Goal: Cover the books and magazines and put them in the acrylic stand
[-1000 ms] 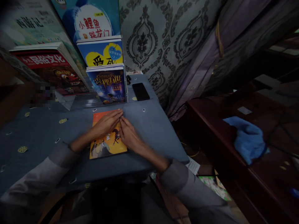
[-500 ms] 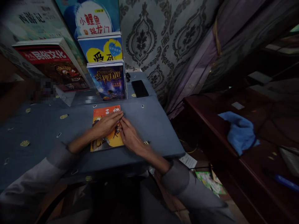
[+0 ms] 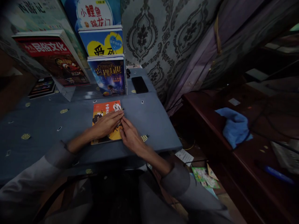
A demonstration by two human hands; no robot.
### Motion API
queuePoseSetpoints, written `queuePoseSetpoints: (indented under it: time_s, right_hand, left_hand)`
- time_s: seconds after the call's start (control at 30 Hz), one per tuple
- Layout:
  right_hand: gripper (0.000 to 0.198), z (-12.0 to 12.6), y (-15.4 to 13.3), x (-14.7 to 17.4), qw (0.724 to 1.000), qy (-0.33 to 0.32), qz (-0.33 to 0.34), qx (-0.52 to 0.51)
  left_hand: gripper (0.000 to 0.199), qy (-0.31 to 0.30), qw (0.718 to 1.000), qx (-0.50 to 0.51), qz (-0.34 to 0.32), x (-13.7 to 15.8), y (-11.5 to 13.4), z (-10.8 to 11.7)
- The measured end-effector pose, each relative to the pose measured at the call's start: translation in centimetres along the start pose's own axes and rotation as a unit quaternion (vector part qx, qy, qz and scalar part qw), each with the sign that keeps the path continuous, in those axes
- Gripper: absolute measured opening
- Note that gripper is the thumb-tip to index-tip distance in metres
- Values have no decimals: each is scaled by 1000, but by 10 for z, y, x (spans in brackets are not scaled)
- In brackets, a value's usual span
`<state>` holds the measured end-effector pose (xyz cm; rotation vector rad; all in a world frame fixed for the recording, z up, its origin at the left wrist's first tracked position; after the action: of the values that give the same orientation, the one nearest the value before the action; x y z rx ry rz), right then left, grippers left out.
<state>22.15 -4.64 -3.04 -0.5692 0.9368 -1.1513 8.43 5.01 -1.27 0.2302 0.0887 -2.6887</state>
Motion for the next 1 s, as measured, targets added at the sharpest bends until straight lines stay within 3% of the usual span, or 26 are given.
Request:
queuePoseSetpoints:
  time_s: [0.13,0.3,0.43,0.83,1.0]
  right_hand:
    - [54,1,-4,9,1000,-22,-2,1]
    - [76,2,1,23,999,-52,1,0]
    - [73,2,5,24,998,-55,25,9]
    - [70,12,24,-38,995,-93,27,31]
    - [66,11,33,-46,996,-83,39,24]
  left_hand:
    - [47,10,1000,10,-3,7,8,5]
    - [50,28,999,13,-13,17,18,6]
    - [49,33,999,16,-9,18,17,2]
    - [46,60,998,16,14,-10,-25,-12]
    - [47,62,998,18,18,-16,-34,-14]
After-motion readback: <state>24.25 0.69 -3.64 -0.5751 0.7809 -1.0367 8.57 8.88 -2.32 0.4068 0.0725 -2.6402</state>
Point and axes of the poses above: each hand's wrist, its own x-axis away from the middle knuckle, its own z-axis out of the back of the hand, y = z × x, the point moved 3 cm from there along -x, towards the middle knuckle, and after that the axes turned 10 degrees about -x, right-handed, at the moved point
